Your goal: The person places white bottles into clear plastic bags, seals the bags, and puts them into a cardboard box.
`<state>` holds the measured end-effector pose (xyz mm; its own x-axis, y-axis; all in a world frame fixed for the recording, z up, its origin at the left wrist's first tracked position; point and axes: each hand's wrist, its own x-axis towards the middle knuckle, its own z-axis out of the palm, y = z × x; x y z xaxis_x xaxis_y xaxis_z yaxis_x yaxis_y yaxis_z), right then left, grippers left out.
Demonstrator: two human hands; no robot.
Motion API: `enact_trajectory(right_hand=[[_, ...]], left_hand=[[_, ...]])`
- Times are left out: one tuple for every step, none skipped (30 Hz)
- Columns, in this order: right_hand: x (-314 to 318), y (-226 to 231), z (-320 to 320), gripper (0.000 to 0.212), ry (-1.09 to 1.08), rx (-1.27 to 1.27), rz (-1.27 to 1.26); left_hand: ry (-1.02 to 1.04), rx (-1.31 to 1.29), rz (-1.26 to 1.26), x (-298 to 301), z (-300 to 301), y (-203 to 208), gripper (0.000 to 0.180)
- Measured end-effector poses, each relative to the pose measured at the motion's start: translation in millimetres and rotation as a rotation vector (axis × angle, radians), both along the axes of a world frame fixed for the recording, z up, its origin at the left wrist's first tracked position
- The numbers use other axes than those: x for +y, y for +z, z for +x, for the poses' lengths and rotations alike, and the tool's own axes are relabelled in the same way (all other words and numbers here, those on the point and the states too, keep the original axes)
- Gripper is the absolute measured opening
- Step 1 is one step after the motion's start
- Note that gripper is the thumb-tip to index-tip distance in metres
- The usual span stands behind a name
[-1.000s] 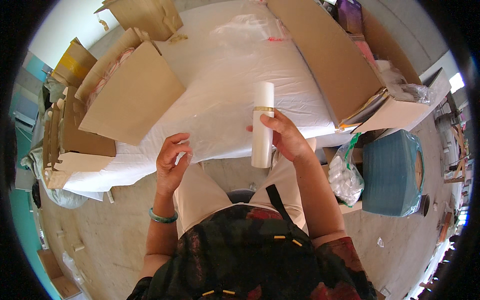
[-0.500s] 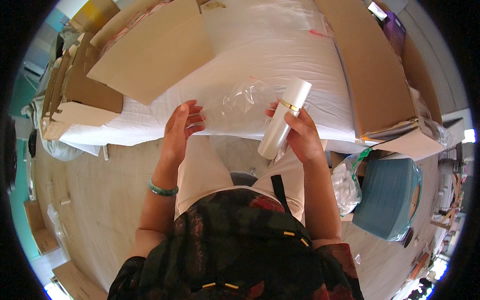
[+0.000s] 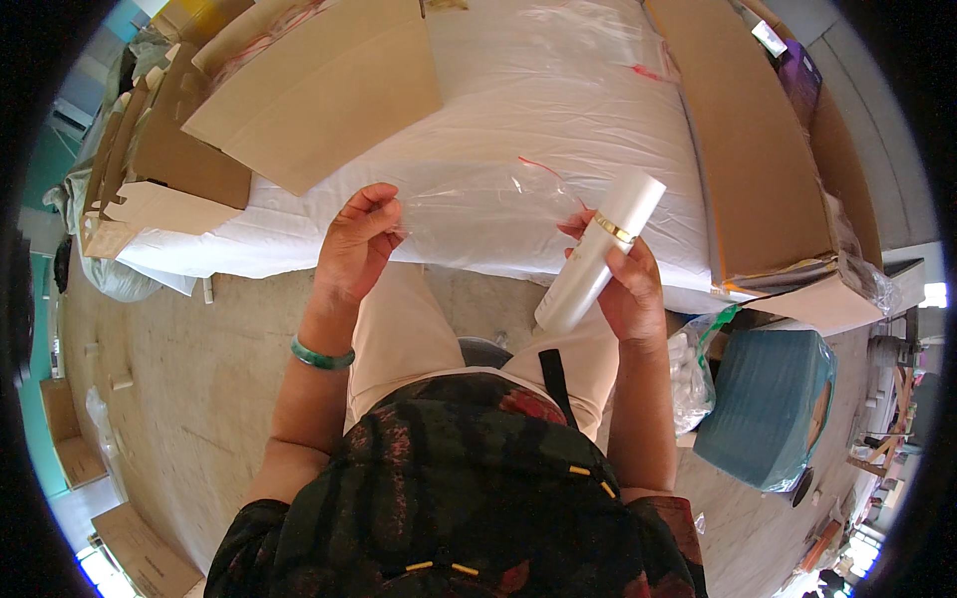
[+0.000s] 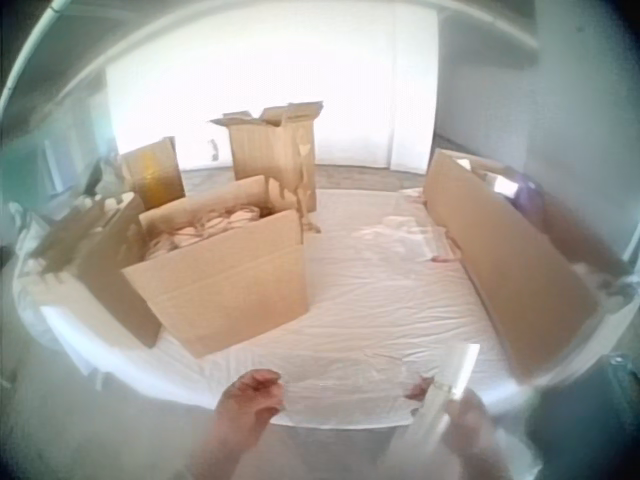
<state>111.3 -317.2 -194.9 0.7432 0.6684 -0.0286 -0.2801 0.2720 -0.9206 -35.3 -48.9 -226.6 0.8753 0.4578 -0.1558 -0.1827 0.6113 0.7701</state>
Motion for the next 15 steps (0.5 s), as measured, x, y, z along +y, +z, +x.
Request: enact_trajectory(right_hand=[[0,2,0,0.071,0.011,0.006,0.002],[1,1,0,0.068,0.035,-0.002,0.014],[1,-2,0,0.066,0.059,-0.011,0.025],[1,-3,0,0.064,0.08,-0.02,0.036],[0,-1,0,0.065,0.124,-0.001,0.029],[-1,2,-1,0.066,0.168,0.018,0.021],[-3,4,-1,0.067,0.206,0.035,0.012],[-5,4,-1,0.069,0.257,0.064,0.014],[-8,2,0,0.07,0.306,0.092,0.016],[-10,1,1,0.071,0.355,0.122,0.018],[-11,0,0,0.071,0.35,0.144,0.022],[-11,1,0,0.071,0.361,0.132,0.022],[-10,2,0,0.071,0.372,0.124,0.021],[-9,3,1,0.071,0.384,0.116,0.02],[-10,3,1,0.071,0.389,0.113,0.027]], left_hand=[[0.009,-0.04,-0.025,2,-1,-1,0.015],[0.018,-0.081,-0.05,4,-2,-1,0.014],[0.053,-0.087,-0.04,3,-2,0,0.014],[0.086,-0.093,-0.029,3,0,1,0.014],[0.118,-0.1,-0.018,2,0,3,0.013],[0.145,-0.08,0.051,2,0,6,0.012],[0.166,-0.063,0.119,2,0,8,0.011],[0.186,-0.046,0.186,1,-1,10,0.011],[0.183,-0.047,0.261,2,-2,12,0.011],[0.179,-0.047,0.334,2,-3,14,0.012],[0.175,-0.048,0.408,2,-4,16,0.012],[0.182,-0.035,0.46,1,-5,20,0.013],[0.188,-0.017,0.51,1,-6,22,0.013],[0.195,-0.001,0.56,0,-5,24,0.013],[0.19,-0.007,0.554,-1,-4,26,0.013]])
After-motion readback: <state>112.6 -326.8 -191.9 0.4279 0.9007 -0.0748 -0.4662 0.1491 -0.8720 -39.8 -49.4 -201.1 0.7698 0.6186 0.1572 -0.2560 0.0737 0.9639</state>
